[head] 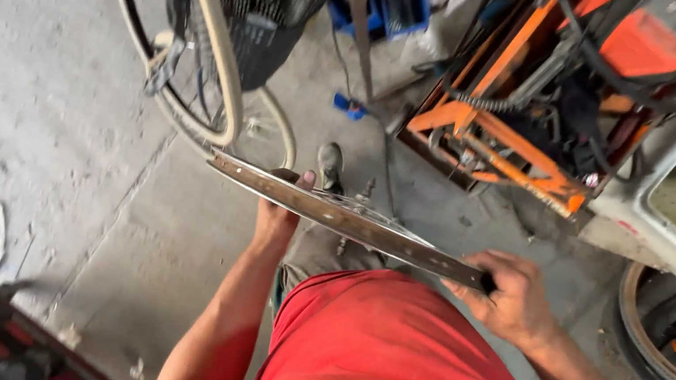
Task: The person holds a bicycle wheel and presses the rim against a rotating grinding wheel to smooth the surface, creating sparks. The person rotates the wheel to grind different sections of the rim and briefly inspects the work before moving the wheel away.
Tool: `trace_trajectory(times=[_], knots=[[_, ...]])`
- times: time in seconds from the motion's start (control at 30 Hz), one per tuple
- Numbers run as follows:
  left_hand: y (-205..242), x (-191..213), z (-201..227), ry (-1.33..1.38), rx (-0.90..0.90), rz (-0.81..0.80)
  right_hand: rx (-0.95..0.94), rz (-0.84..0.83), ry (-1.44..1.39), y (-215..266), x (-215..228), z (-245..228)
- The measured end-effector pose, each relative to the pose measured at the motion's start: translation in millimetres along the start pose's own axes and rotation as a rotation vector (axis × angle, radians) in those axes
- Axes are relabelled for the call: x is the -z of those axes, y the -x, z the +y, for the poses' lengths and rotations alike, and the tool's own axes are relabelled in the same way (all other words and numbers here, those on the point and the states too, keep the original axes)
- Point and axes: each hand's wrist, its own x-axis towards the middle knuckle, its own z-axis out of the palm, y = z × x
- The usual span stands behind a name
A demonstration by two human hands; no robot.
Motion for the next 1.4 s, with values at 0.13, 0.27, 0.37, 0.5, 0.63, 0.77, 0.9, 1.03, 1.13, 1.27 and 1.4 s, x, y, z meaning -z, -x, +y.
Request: trace_trajectory(times=[0.13,0.27,0.37,0.5,0.63,0.77,0.9,1.03,1.13,1.27,1.4], knots=[[63.2,59.4,37.4,-0.623,0.109,-0.020,0.031,-0.068,0.070,-4.5,8.4,-9.9],[120.2,65.0,102.3,-0.759,-0.702,0.181,0.092,-0.204,0.222,-17.0,10.1,-43.1],[134.4,58.4,115.9,-0.760,-0.979,-0.029,0.159,-0.327,0.371,-11.8,-1.6,-45.2],[134.9,67.7,121.3,-0.677,-1.092,-0.197,0.165,-0.411,0.549,-13.8,-17.3,-70.9],[139.0,93.5,116.0,-0.666,-1.052,-0.158,0.211,-0.465,0.605,-18.9,-34.7,-99.8],[127.6,112.1,110.3,-0.629,-1.091,-0.048,0.144,-0.519,0.724,-30.2,-53.9,-128.2],[126.2,130.4,118.5,-0.607,-1.095,-0.038,0.076,-0.604,0.750,-33.9,-75.2,-154.0],[122.1,141.1,130.8,-0.554,-1.107,-0.085,0.021,-0.620,0.785,-42.8,-95.5,-178.9],[129.5,143.9,137.6,-0.573,-1.151,-0.149,-0.066,-0.723,0.828,-48.6,-114.8,-198.2],[129.0,147.3,137.7,-0.636,-1.222,-0.151,-0.095,-0.753,0.823,-56.3,-133.9,-220.4],[116.4,163.4,145.2,-0.421,-1.224,-0.134,0.098,-0.613,0.564,-62.4,-132.8,-249.9]])
